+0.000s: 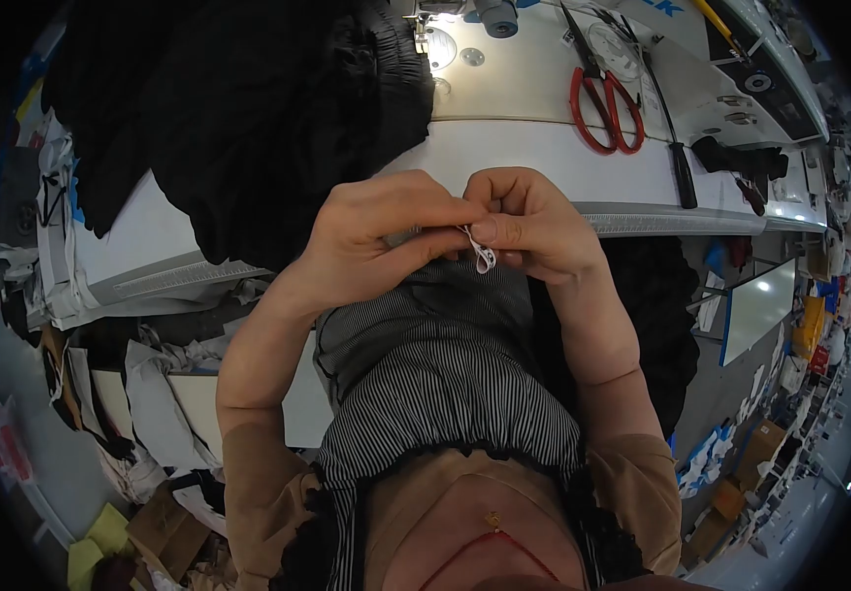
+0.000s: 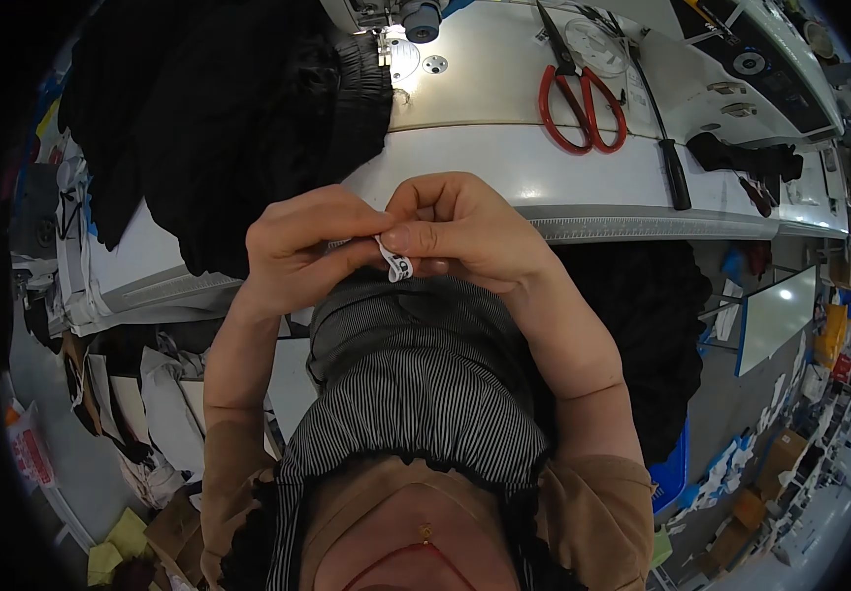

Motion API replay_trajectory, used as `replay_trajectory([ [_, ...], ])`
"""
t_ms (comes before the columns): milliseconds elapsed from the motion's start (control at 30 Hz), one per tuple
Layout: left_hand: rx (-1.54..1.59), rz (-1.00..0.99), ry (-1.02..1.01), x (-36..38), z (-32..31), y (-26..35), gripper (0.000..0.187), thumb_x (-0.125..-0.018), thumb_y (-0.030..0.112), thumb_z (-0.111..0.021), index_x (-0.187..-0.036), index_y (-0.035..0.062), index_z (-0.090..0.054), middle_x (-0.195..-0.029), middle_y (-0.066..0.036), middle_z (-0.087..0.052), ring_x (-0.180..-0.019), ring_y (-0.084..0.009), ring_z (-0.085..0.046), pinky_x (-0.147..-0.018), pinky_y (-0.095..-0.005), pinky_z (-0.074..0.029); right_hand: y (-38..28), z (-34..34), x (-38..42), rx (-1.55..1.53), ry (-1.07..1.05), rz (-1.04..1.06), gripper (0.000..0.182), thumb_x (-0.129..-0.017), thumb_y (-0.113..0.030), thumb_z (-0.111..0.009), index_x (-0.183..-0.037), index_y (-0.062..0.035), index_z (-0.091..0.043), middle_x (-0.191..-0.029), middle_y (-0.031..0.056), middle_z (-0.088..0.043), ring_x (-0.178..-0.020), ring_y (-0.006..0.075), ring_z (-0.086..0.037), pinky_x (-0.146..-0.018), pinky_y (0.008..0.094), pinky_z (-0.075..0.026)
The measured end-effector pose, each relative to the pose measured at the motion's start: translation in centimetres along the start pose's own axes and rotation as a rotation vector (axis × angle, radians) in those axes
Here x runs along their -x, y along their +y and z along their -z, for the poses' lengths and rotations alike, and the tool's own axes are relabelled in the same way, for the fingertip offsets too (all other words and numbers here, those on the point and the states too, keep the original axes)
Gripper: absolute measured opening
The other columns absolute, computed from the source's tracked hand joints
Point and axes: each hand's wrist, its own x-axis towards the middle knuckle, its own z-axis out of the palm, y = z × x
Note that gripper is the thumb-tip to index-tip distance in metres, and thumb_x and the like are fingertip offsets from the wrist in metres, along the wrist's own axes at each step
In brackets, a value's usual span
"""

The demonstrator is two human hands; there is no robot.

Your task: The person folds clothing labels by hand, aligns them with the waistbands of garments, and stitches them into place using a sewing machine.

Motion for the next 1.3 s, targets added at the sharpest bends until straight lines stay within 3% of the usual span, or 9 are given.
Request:
replay_trajectory([
  [200,-0.173,-0.200,0.068,0.8,-0.6,0.1,0.023,-0.065,-0.005,-0.067,-0.087,-0.0040,-0.061,-0.076,-0.013,-0.061,-0.061,-0.0189,-0.060,-0.050,-0.0228,-0.047,0.4,0.0,0.1,-0.021,-0.089,-0.091,0.017,-0.075,-0.012,-0.066,-0.077,-0.0025,-0.053,-0.068,0.0025,-0.058,-0.051,0.0050,-0.051,-0.043,0.0141,-0.037],
  [267,-0.233,-0.268,0.057,1.0,-0.5,-0.1,0.023,-0.065,-0.005,-0.067,-0.087,-0.0039,-0.061,-0.076,-0.012,-0.061,-0.060,-0.0189,-0.059,-0.050,-0.0232,-0.047,0.2,-1.3,0.1,0.114,0.114,-0.095,0.022,-0.073,-0.013,-0.066,-0.072,-0.0046,-0.046,-0.063,0.0006,-0.053,-0.050,0.0018,-0.046,-0.043,0.0126,-0.035],
  [433,-0.409,-0.429,-0.030,1.3,0.3,-0.2,0.023,-0.064,0.001,-0.065,-0.087,-0.0021,-0.061,-0.079,-0.010,-0.061,-0.065,-0.0165,-0.060,-0.053,-0.0230,-0.047,0.3,-1.8,0.8,0.230,0.172,-0.022,0.016,-0.076,-0.011,-0.065,-0.077,-0.0033,-0.051,-0.068,-0.0002,-0.055,-0.054,0.0033,-0.050,-0.047,0.0144,-0.039],
  [533,-0.520,-0.374,-0.066,1.5,-0.2,1.0,0.027,-0.067,-0.005,-0.062,-0.094,-0.0033,-0.059,-0.082,-0.012,-0.059,-0.068,-0.0173,-0.060,-0.058,-0.0247,-0.048,1.0,-1.8,1.2,0.346,0.240,0.054,0.012,-0.077,-0.008,-0.063,-0.080,-0.0015,-0.053,-0.068,-0.0008,-0.055,-0.058,0.0038,-0.051,-0.048,0.0175,-0.040],
  [600,-0.158,0.276,0.098,1.9,-1.3,1.9,0.030,-0.072,-0.009,-0.058,-0.102,-0.0042,-0.055,-0.087,-0.012,-0.058,-0.072,-0.0159,-0.061,-0.065,-0.0256,-0.050,1.6,-1.5,1.3,0.745,0.312,0.308,0.011,-0.078,-0.007,-0.060,-0.082,-0.0008,-0.051,-0.067,0.0038,-0.056,-0.058,0.0117,-0.055,-0.050,0.0238,-0.042],
  [633,-0.148,0.257,0.090,2.0,-1.8,2.3,0.030,-0.072,-0.009,-0.058,-0.102,-0.0042,-0.055,-0.087,-0.012,-0.058,-0.072,-0.0159,-0.061,-0.065,-0.0256,-0.050,1.5,-1.6,1.5,0.757,0.330,0.319,0.011,-0.078,-0.007,-0.060,-0.082,-0.0008,-0.051,-0.067,0.0038,-0.056,-0.058,0.0117,-0.055,-0.050,0.0238,-0.042],
  [700,0.281,0.611,0.160,2.0,-2.6,2.9,0.025,-0.077,-0.009,-0.054,-0.102,-0.0046,-0.054,-0.091,-0.011,-0.057,-0.075,-0.0147,-0.061,-0.069,-0.0257,-0.051,1.5,-1.6,1.8,1.094,0.271,0.451,0.010,-0.079,-0.003,-0.058,-0.088,-0.0021,-0.052,-0.075,0.0054,-0.058,-0.064,0.0140,-0.057,-0.056,0.0248,-0.044],
  [1067,0.494,0.574,0.293,-0.6,-5.1,0.4,0.009,-0.081,-0.004,-0.054,-0.090,-0.0049,-0.055,-0.084,-0.008,-0.059,-0.073,-0.0108,-0.058,-0.066,-0.0209,-0.049,0.8,-0.5,4.0,1.110,0.561,0.573,0.019,-0.076,-0.004,-0.062,-0.095,0.0003,-0.058,-0.081,0.0085,-0.062,-0.070,0.0134,-0.060,-0.061,0.0232,-0.047],
  [1300,0.507,0.487,0.157,-2.5,-7.2,-2.0,0.007,-0.081,-0.003,-0.056,-0.087,-0.0048,-0.055,-0.084,-0.008,-0.058,-0.071,-0.0119,-0.059,-0.065,-0.0217,-0.049,-2.6,2.2,6.2,1.004,0.499,0.299,0.010,-0.078,-0.002,-0.058,-0.087,0.0007,-0.061,-0.075,0.0097,-0.062,-0.062,0.0150,-0.060,-0.056,0.0229,-0.047],
])
